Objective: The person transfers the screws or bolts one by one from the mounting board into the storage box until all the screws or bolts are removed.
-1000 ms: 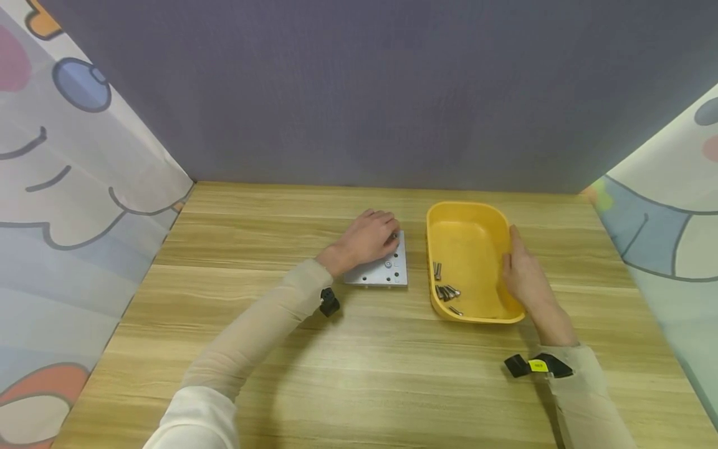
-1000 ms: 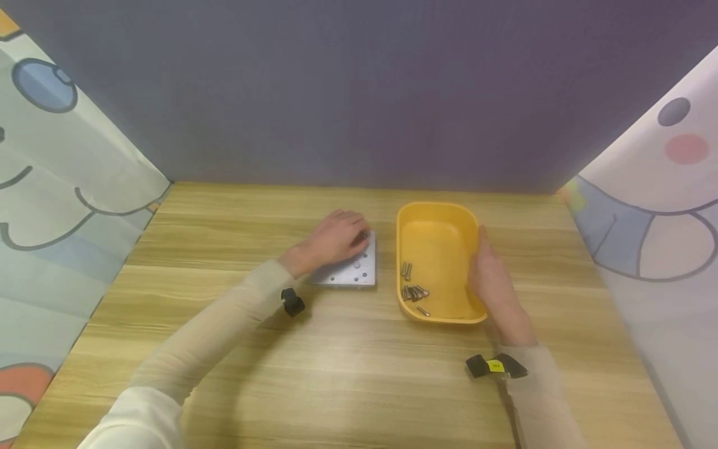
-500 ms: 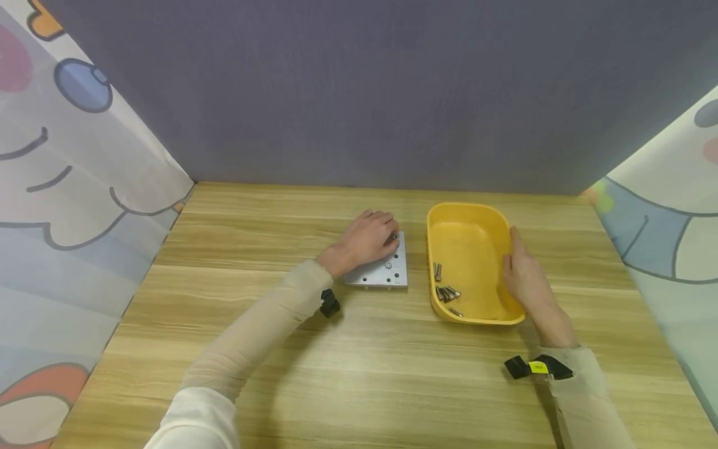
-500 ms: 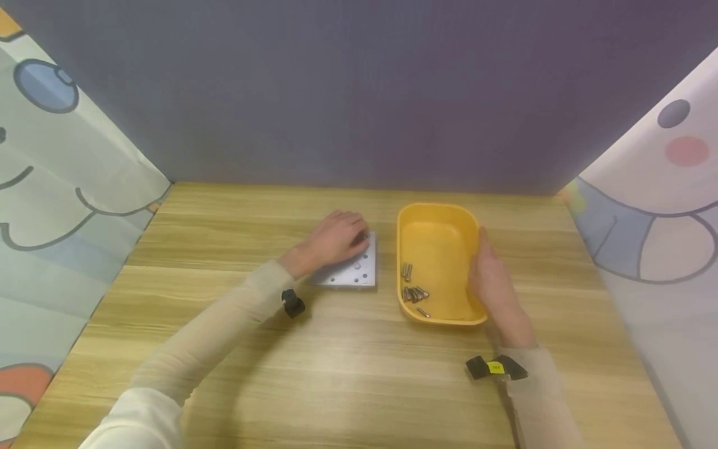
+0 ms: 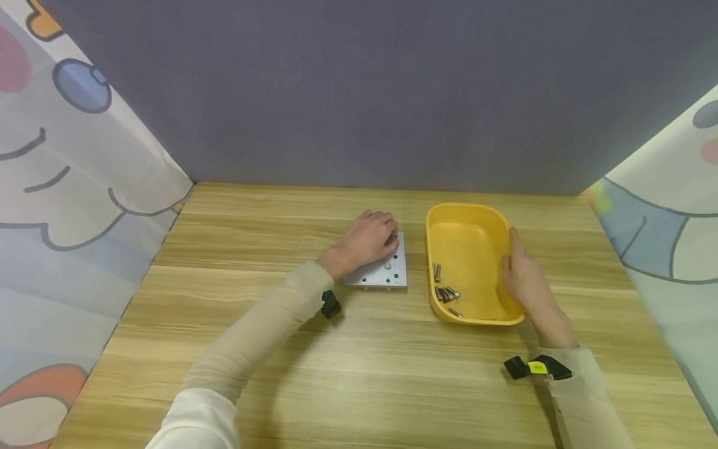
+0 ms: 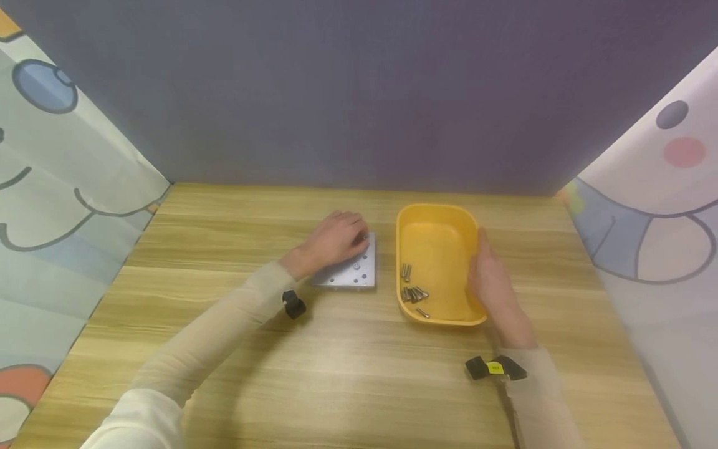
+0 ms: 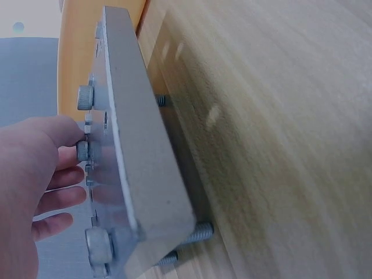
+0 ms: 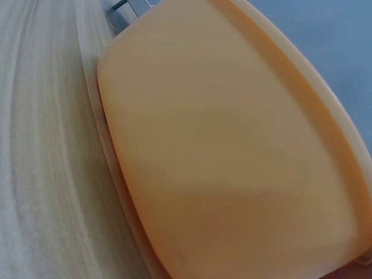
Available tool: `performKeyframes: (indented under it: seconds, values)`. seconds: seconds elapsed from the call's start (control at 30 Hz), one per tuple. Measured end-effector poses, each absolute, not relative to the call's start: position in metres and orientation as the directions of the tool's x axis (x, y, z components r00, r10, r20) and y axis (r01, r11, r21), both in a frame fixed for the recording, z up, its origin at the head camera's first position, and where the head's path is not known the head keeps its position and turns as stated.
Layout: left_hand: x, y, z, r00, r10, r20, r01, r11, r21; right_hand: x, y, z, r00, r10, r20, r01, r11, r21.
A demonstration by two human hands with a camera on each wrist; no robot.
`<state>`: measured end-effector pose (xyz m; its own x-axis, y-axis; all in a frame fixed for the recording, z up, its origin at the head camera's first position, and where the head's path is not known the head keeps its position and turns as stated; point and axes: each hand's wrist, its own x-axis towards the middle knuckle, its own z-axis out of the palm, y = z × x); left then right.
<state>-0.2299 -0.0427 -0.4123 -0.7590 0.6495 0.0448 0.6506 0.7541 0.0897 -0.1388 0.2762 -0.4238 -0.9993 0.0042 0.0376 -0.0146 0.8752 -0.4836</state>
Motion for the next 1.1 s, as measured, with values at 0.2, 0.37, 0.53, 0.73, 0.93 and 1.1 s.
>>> performKeyframes:
  seconds: [0.2,0.37,0.53,0.73,0.93,1.1]
  values:
    - [-0.2299,-0.0415,-0.4123,-0.763,0.645,0.035,0.645,0.759,0.088,-0.139,0.2753,-0.424,-0.999,0.009,0.044,-0.014,0.879,-0.477]
    - [-0.23,-0.041,-0.4126,-0.763,0.645,0.032,0.645,0.759,0.084,-0.1389,0.2752,-0.4244,-0.998,0.006,0.059,-0.023,0.877,-0.481]
    - [-0.2303,-0.0414,-0.4139,-0.758,0.65,0.05,0.652,0.754,0.08,-0.1392,0.2752,-0.4247,-0.998,-0.002,0.064,-0.033,0.876,-0.481]
    - [-0.231,-0.0421,-0.4153,-0.757,0.651,0.064,0.654,0.752,0.083,-0.1399,0.2748,-0.4241,-0.999,-0.004,0.052,-0.029,0.871,-0.491]
    - [-0.2314,-0.0435,-0.4158,-0.753,0.655,0.066,0.658,0.748,0.084,-0.141,0.2744,-0.4243,-0.999,-0.001,0.038,-0.02,0.871,-0.491]
    - [-0.2306,-0.0444,-0.4153,-0.748,0.661,0.066,0.664,0.744,0.078,-0.1415,0.2743,-0.4243,-0.999,-0.004,0.033,-0.02,0.872,-0.489]
